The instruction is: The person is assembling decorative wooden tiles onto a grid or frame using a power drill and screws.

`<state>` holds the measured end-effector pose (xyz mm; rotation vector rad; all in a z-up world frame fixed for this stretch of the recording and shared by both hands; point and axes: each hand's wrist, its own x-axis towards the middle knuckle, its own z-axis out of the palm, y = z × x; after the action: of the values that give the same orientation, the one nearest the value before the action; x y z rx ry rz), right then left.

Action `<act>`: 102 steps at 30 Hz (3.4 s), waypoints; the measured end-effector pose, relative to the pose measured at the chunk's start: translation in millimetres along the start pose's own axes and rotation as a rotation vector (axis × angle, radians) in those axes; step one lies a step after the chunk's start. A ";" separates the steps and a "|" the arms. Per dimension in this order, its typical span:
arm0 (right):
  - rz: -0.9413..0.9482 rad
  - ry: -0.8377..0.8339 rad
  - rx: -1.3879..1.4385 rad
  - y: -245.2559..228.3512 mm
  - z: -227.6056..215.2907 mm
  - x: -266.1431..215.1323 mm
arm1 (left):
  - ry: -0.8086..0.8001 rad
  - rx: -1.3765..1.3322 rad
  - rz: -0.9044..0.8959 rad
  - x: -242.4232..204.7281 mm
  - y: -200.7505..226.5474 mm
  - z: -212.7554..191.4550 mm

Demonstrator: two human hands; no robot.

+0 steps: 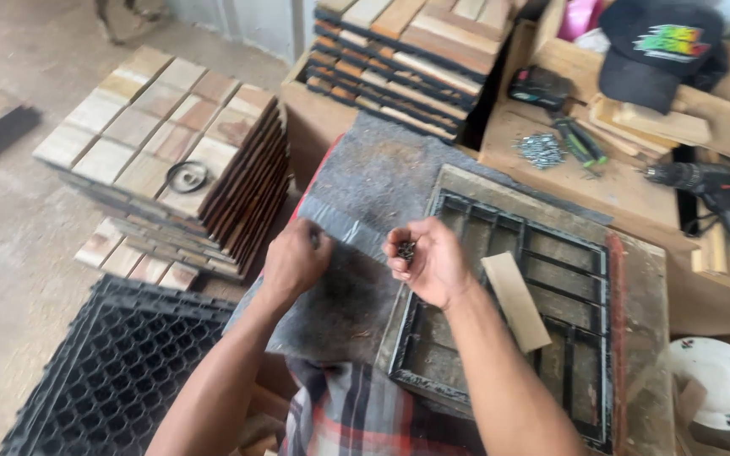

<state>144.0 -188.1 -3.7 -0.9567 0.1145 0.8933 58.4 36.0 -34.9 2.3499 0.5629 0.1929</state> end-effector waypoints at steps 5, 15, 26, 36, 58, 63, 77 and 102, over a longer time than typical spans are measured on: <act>-0.093 0.193 0.217 19.4 -29.6 25.4 | -0.198 -0.963 -0.291 5.7 62.0 19.7; -0.455 0.456 -0.309 -152.2 -138.2 6.1 | -0.474 -1.360 -0.477 47.2 123.7 82.3; -0.251 0.845 -1.743 -306.8 -200.5 73.0 | -0.583 0.374 0.548 183.2 267.3 186.6; -0.306 0.716 -1.727 -303.3 -157.8 43.9 | -0.367 0.108 0.332 295.2 345.5 301.1; -0.436 0.503 -1.525 -292.8 -153.1 -7.8 | -0.422 -0.082 0.372 242.7 312.6 202.2; -0.570 0.441 -1.446 -224.8 -93.6 -93.2 | -0.210 -0.207 0.676 138.5 274.8 122.8; -0.018 1.057 -1.015 -84.2 -122.7 -291.1 | -0.231 0.302 1.328 -123.0 102.9 167.6; -0.193 1.336 -0.092 49.6 -199.5 -357.4 | -0.970 0.528 0.739 -83.9 334.6 -35.5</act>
<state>-66.2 -542.7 6.3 -1.4869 1.0969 -0.0453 87.7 -200.5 217.0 2.6462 -0.8146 -0.8234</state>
